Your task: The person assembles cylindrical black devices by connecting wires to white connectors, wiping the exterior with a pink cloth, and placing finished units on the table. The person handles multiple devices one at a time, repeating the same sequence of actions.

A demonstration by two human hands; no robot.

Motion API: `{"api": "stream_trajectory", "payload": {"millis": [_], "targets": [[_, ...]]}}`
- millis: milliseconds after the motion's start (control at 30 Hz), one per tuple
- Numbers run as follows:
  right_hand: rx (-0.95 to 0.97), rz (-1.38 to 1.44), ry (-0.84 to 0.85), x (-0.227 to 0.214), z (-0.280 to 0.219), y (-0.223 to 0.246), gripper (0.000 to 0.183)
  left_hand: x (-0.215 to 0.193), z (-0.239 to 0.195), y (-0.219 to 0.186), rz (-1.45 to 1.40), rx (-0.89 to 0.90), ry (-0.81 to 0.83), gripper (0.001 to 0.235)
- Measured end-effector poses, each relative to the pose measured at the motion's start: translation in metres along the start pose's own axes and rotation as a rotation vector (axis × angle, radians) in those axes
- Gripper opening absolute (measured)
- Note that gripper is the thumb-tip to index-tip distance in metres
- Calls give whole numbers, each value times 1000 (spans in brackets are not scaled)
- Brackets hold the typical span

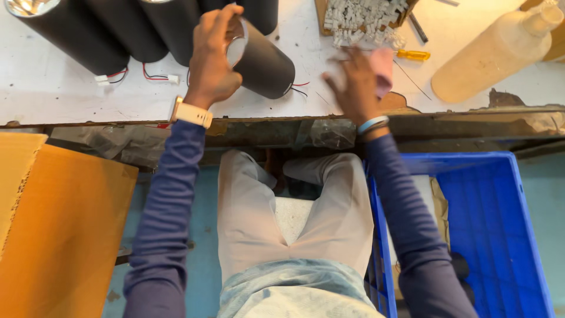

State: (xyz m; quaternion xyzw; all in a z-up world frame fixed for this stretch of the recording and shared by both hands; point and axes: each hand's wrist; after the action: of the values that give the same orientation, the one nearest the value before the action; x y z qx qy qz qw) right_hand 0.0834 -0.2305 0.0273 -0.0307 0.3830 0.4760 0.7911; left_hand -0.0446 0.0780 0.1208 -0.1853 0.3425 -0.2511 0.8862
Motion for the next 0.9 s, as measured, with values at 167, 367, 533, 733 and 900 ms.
{"api": "stream_trajectory", "payload": {"millis": [167, 367, 533, 733, 900], "targets": [[-100, 186, 142, 27, 5, 61, 25, -2, 32, -6, 240, 25, 208, 91], [159, 395, 118, 42, 14, 54, 14, 14, 37, -21, 710, 511, -51, 96], [98, 352, 25, 58, 9, 36, 9, 80, -44, -55, 355, 317, -2, 52], [468, 545, -40, 61, 4, 17, 17, 143, -57, -13, 240, -77, 106, 25], [496, 603, -133, 71, 3, 7, 13, 136, -64, 2, 80, -24, 50, 28]]}}
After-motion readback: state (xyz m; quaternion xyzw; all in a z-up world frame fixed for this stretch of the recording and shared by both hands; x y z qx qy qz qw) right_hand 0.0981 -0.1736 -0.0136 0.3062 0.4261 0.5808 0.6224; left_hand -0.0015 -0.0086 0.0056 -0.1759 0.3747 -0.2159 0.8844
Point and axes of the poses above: each hand's wrist, its own z-axis towards the middle knuckle, its own x-axis out of the palm, y = z × x, and after that the axes turned 9 degrees about -y, right-handed
